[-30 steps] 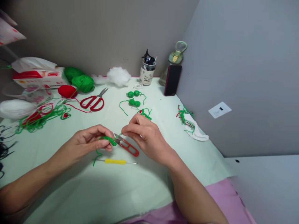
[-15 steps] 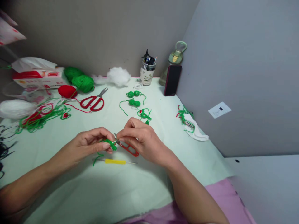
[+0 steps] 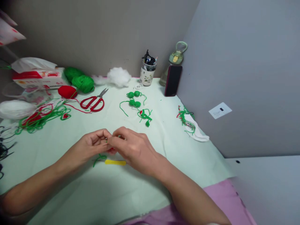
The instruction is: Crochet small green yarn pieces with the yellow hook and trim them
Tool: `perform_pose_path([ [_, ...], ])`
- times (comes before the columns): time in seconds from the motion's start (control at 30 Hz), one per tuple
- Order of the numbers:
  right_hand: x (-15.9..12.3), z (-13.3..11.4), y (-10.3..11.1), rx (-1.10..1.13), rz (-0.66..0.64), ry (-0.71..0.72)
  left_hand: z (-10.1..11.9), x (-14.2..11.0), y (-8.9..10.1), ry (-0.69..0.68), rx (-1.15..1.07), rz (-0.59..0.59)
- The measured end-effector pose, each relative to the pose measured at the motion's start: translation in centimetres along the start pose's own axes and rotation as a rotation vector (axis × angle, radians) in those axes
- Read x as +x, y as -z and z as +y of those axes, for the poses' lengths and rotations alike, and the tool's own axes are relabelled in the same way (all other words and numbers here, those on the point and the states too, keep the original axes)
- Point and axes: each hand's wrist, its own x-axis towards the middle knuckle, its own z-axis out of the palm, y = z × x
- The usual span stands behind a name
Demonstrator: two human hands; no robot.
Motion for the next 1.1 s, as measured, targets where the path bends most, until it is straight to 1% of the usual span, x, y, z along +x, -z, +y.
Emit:
perform_pose_path([
  [0.03, 0.0, -0.2, 0.2, 0.082, 0.046, -0.025, 0.0, 0.0, -0.1, -0.001, -0.003, -0.003],
  [0.07, 0.1, -0.4, 0.4, 0.222, 0.09, -0.078, 0.0, 0.1, -0.1, -0.004, -0.006, -0.008],
  [0.1, 0.2, -0.6, 0.7, 0.403, 0.12, -0.15, 0.0, 0.1, -0.1, -0.006, -0.006, -0.013],
  [0.17, 0.4, -0.8, 1.6, 0.775, 0.136, -0.306, 0.0, 0.2, -0.2, -0.002, -0.005, -0.021],
  [0.2, 0.5, -0.9, 2.0, 0.91, 0.153, -0.358, -0.1, 0.2, -0.2, 0.003, -0.005, -0.023],
  [0.23, 0.6, -0.8, 2.5, 0.994, 0.193, -0.387, -0.1, 0.3, -0.2, 0.007, -0.004, -0.023],
  [0.27, 0.6, -0.6, 2.9, 1.028, 0.265, -0.389, -0.1, 0.3, -0.2, 0.01, 0.001, -0.021],
  [0.33, 0.7, -0.1, 3.4, 0.998, 0.451, -0.371, -0.1, 0.2, -0.1, 0.002, 0.019, -0.019],
  [0.37, 0.7, 0.1, 3.6, 0.96, 0.522, -0.367, -0.1, 0.1, -0.1, -0.01, 0.027, -0.021],
  [0.4, 0.7, 0.3, 3.7, 0.914, 0.56, -0.369, 0.0, 0.0, 0.0, -0.025, 0.033, -0.024],
  [0.43, 0.7, 0.5, 3.6, 0.861, 0.566, -0.372, 0.1, -0.1, 0.0, -0.036, 0.039, -0.026],
  [0.47, 0.7, 0.6, 3.6, 0.794, 0.548, -0.375, 0.2, -0.1, 0.1, -0.043, 0.044, -0.026],
  [0.53, 0.6, 0.7, 3.4, 0.623, 0.456, -0.355, 0.4, -0.2, 0.2, -0.041, 0.052, -0.025],
  [0.63, 0.4, 0.9, 3.2, 0.365, 0.284, -0.248, 0.7, -0.3, 0.2, -0.047, 0.06, -0.043],
  [0.73, 0.2, 1.3, 3.2, 0.198, 0.163, -0.159, 0.9, -0.4, 0.2, -0.069, 0.076, -0.064],
  [0.87, 0.0, 1.7, 3.2, 0.115, 0.065, -0.131, 1.0, -0.5, 0.4, -0.078, 0.099, -0.064],
  [1.1, -0.1, 1.7, 3.4, 0.063, -0.003, -0.1, 0.9, -0.4, 0.6, -0.067, 0.125, -0.056],
])
